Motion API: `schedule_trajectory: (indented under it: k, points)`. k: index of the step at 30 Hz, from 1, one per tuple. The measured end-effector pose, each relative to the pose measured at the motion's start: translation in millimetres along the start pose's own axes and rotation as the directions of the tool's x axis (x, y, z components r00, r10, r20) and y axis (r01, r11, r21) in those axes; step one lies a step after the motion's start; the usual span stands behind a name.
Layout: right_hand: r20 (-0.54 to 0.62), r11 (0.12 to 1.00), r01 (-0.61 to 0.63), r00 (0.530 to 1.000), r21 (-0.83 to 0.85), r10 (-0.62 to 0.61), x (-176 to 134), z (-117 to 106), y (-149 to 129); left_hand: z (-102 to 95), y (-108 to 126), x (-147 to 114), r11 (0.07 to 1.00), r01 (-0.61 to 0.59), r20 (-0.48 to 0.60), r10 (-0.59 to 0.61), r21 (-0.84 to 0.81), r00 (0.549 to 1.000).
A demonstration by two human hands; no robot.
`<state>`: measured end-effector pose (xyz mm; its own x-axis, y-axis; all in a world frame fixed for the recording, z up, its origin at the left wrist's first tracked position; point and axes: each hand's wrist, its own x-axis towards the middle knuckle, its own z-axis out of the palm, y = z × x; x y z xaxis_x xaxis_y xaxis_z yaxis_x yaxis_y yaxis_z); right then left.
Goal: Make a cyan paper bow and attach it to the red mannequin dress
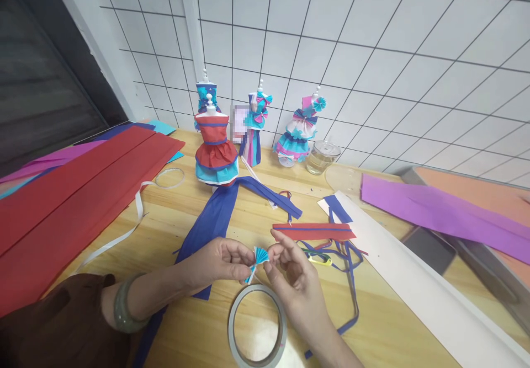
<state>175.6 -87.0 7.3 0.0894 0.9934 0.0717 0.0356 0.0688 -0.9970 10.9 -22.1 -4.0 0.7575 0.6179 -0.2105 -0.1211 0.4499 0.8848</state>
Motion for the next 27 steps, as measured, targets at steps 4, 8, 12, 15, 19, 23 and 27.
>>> schedule_trajectory:
  k: [4,8,12,15,19,23,27]
  points:
    - [0.108,1.000,0.008,0.994,-0.013,-0.006,-2.8,2.3,0.9,0.3,1.8,-1.0,0.995,-0.022,0.052,0.017,0.100,0.999]
    - [0.143,0.998,0.019,0.990,-0.053,-0.011,-5.1,3.4,2.6,0.0,-0.1,-0.7,0.990,-0.045,0.059,0.037,0.135,0.998]
    - [0.133,0.999,0.039,0.991,-0.032,-0.035,-4.6,2.4,1.5,0.4,0.4,-0.8,0.994,-0.044,0.018,0.042,0.101,0.999]
    - [0.128,1.000,0.024,0.991,0.008,-0.025,-3.2,2.4,-0.7,0.2,2.5,-1.1,0.993,-0.035,-0.027,0.038,0.111,0.999]
    - [0.110,0.998,0.005,0.994,0.066,-0.012,-1.0,3.3,-2.8,-0.5,3.8,-0.7,0.988,-0.027,-0.081,0.039,0.149,0.996]
    - [0.097,0.997,-0.023,0.995,0.072,0.016,-0.4,5.4,-1.4,0.7,0.7,0.0,0.979,-0.056,-0.062,0.070,0.197,0.996]
    - [0.092,0.997,-0.048,0.995,0.055,0.043,-1.2,7.1,2.2,3.7,-2.2,-1.4,0.976,-0.079,-0.005,0.082,0.202,0.997]
